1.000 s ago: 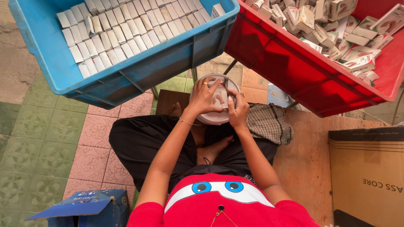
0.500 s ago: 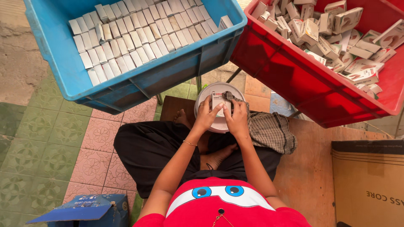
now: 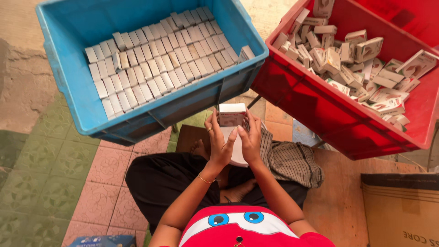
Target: The person sits on the floor and repeatedly wipes small white boxes with a cloth, then places them into a blue crate. The person picks up boxes from a red crate, wipes them on a white lid, and transfers them to the blue crate.
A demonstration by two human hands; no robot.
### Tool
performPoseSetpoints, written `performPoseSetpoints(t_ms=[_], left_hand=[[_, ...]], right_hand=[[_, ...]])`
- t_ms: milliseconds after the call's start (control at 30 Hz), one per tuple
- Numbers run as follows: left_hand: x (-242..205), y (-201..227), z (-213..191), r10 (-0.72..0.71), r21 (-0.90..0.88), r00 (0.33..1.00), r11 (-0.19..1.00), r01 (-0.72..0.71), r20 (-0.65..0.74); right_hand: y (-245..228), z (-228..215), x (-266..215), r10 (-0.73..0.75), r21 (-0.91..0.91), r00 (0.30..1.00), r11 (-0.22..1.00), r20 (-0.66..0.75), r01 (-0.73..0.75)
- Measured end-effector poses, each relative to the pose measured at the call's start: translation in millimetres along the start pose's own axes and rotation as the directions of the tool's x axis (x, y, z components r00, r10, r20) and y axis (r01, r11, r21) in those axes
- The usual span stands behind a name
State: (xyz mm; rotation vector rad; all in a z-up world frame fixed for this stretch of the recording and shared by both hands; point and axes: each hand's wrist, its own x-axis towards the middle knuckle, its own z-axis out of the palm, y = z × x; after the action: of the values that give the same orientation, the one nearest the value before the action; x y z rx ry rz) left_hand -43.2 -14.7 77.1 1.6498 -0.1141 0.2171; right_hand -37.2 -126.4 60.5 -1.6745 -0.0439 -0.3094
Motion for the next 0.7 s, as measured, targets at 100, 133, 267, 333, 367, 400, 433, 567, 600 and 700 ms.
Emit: performPoseSetpoints(t_ms=[100, 133, 267, 333, 367, 400, 433, 567, 600, 700], left_hand=[[38, 10, -5, 0.243, 0.052, 0.967, 0.969, -0.240, -0.076], [53, 15, -4, 0.255, 0.047, 0.964, 0.967, -0.252, -0.075], [116, 42, -11, 0.332, 0.010, 0.933, 0.942, -0.334, -0.141], [147, 39, -10, 0.331, 0.003, 0.935, 0.943, -0.334, -0.129], [165, 30, -8, 0.262, -0.035, 0.960, 0.963, -0.266, -0.096], [182, 20, -6, 0.189, -0.069, 0.980, 0.979, -0.192, -0.057], [198, 18, -6, 0.189, -0.068, 0.980, 0.979, -0.192, -0.056], [247, 4, -2, -0.026, -0.033, 0.997, 0.999, 0.028, 0.069], [257, 1, 1, -0.069, -0.013, 0.993, 0.997, 0.071, 0.094], [278, -28, 15, -0.123, 0.108, 0.985, 0.988, 0.110, 0.118]], right_hand=[[-21, 9, 34, -0.097, 0.198, 0.995, 0.976, -0.006, 0.096], [-28, 13, 44, -0.109, 0.196, 0.994, 0.975, -0.011, 0.109], [-58, 27, 96, -0.195, 0.279, 0.981, 0.943, 0.015, 0.184], [-62, 28, 123, -0.187, 0.305, 0.982, 0.937, 0.025, 0.171], [-62, 28, 139, -0.130, 0.402, 0.990, 0.910, 0.050, 0.099], [-60, 28, 153, -0.071, 0.493, 0.994, 0.870, 0.080, 0.023], [-67, 27, 166, -0.071, 0.494, 0.994, 0.869, 0.078, 0.023], [-72, 23, 207, 0.284, 0.537, 0.940, 0.771, 0.189, -0.341], [-68, 21, 216, 0.365, 0.570, 0.909, 0.711, 0.200, -0.411], [-28, 20, 245, 0.452, 0.586, 0.867, 0.652, 0.210, -0.482]])
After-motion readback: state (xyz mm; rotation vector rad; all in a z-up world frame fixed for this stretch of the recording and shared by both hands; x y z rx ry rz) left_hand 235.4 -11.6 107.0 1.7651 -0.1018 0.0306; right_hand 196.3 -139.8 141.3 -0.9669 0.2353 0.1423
